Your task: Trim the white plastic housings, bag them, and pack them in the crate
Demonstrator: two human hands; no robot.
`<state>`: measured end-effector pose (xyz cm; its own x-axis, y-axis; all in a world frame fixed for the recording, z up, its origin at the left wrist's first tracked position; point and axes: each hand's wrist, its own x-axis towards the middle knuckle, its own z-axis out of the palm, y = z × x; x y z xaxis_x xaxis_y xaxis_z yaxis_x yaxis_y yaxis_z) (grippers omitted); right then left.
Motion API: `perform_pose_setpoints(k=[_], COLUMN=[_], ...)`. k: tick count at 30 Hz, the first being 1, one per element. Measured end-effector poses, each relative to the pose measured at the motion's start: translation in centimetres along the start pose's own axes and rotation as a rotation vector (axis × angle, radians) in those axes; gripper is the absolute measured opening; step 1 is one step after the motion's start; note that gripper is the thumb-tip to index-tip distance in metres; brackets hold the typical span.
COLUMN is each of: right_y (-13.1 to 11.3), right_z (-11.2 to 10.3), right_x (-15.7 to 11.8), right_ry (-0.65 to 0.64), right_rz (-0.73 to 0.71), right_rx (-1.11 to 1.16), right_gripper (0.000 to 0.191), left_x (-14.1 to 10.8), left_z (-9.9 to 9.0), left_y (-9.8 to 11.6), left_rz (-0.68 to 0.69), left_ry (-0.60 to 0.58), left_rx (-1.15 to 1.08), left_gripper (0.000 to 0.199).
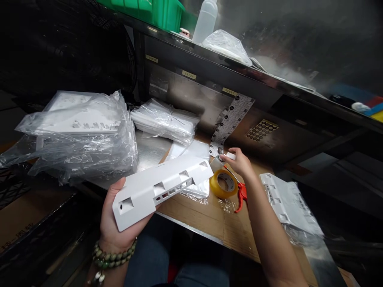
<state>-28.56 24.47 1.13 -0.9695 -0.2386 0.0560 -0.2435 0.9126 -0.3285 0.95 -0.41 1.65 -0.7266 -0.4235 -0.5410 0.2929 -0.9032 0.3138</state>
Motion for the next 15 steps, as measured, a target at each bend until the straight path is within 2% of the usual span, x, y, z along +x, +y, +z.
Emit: perform_pose_setpoints(k=[2, 4, 8, 12, 15], right_y=[0.3, 0.5, 0.2, -0.4, -0.8], right_z=[-0.3, -0.5, -0.5, -0.5, -1.2], right_x=[0.2, 0.3, 0.1, -0.4, -1.3], right_ry=[0.022, 0.026, 0.039, 0.094, 0.169], right_rz=[0.034, 0.025, -0.102, -0.195, -0.209], right_rx=[0.004, -0.006, -0.05, -0.06, -0.006], right_gripper=[0.059, 0.049, 0.027, 0.02, 0.016], left_x=[0.0, -0.1, -0.1, -0.2, -0.4], left_z=[0.0, 0.1, 0.0, -0.2, -0.1], left_y=[-0.1, -0.1, -0.2, -0.3, -0.4], left_rz=[-0.016, -0.022, -0.036, -0.076, -0.121], left_ry=[0.001, -0.002, -0.029, -0.042, -0.067], left_rx=[-0.033, -0.056, -0.05, -0.042, -0.035], left_gripper=[0.05, 0.052, 0.06, 0.064, 0.067])
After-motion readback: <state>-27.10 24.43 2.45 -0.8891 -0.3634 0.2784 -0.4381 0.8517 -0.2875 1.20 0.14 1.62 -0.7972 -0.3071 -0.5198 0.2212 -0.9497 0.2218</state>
